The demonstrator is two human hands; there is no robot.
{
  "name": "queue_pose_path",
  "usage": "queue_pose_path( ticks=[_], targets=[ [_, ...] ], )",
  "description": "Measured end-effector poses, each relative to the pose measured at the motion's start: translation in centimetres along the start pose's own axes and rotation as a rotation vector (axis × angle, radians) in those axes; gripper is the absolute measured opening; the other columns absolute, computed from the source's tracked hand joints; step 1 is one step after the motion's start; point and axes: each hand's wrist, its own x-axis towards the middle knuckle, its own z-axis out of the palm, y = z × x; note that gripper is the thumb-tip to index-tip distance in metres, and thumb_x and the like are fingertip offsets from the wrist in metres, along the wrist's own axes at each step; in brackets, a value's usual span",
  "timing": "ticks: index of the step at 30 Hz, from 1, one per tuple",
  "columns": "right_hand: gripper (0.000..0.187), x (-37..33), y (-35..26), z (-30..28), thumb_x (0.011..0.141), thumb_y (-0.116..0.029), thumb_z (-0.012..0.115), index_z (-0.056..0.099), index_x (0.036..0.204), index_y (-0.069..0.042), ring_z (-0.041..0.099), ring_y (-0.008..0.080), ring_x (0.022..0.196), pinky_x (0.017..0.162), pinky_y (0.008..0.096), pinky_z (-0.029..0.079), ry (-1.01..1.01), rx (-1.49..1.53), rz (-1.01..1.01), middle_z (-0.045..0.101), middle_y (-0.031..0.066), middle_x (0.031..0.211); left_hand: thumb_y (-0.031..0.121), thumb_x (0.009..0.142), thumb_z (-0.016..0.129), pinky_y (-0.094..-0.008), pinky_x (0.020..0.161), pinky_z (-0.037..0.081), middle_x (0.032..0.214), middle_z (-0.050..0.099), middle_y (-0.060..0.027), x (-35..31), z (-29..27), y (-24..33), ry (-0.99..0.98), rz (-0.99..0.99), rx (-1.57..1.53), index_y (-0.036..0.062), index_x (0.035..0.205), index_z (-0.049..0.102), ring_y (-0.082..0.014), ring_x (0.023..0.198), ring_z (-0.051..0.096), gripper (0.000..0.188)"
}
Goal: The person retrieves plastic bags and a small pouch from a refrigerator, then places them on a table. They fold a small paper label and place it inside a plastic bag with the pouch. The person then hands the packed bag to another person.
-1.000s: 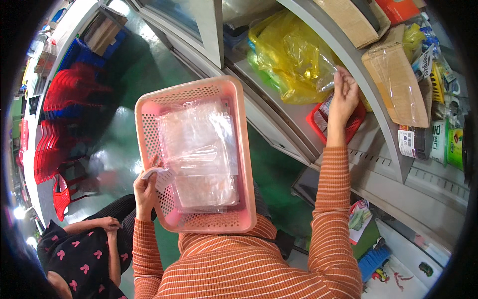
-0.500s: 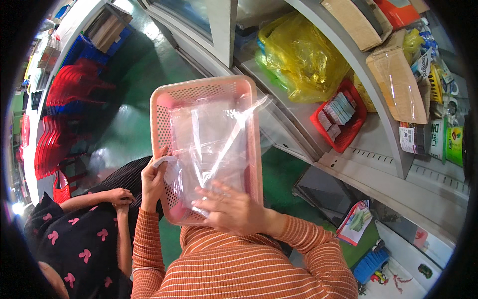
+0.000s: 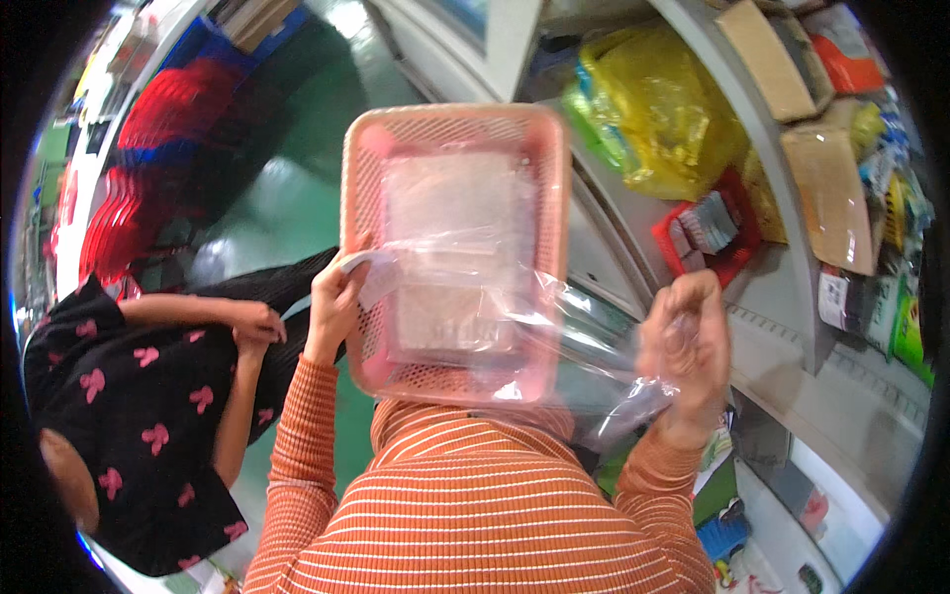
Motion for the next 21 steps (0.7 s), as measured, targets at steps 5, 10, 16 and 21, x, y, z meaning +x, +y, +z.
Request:
queue_pose_path(
  ticks=[5,10,16,21],
  targets=[
    [0.022,12.0,1.7,-10.7,0.089,-0.015,0.047,0.061,0.101,-0.004,0.057,0.0408,0.093,0.08,0.0445,0.045,0.546,-1.469,-0.095,0.063,0.0184,0.097,0.0,0.091,0.05,-0.0229,0.089,0.042,0.126,0.055,-0.0112,-0.5,0.4,0.6,-0.022,-0.026,-0.063,-0.0079,0.117,0.055,-0.0119,0.108,0.052,0.027],
    [0.03,25.6,7.6,-15.5,0.079,-0.014,0.051,0.063,0.105,-0.003,0.055,0.0372,0.108,0.092,0.0445,0.044,0.494,-1.602,0.113,0.057,0.0242,0.114,-0.001,0.091,0.049,-0.0267,0.097,0.037,0.131,0.052,-0.0132,-0.7,0.7,-0.1,-0.039,0.017,-0.032,-0.0079,0.121,0.052,-0.0163,0.116,0.049,0.031],
    [0.045,27.2,11.1,-16.0,0.081,-0.032,0.059,0.056,0.117,-0.006,0.052,0.0363,0.111,0.093,0.0402,0.043,0.327,-1.271,-0.106,0.056,0.0197,0.119,0.002,0.093,0.049,-0.0259,0.096,0.038,0.13,0.053,-0.0114,-1.5,-0.4,-0.8,0.007,-0.023,-0.069,-0.0051,0.124,0.052,-0.0138,0.114,0.05,0.032],
    [0.038,29.5,14.1,-18.4,0.082,-0.031,0.059,0.06,0.113,-0.009,0.057,0.0364,0.103,0.087,0.0403,0.046,0.587,-1.122,-0.257,0.062,0.0194,0.108,0.003,0.093,0.049,-0.0252,0.094,0.039,0.13,0.053,-0.0097,-1.6,-0.2,-0.2,0.016,-0.031,-0.069,-0.0048,0.125,0.051,-0.0122,0.112,0.051,0.033]
  ],
)
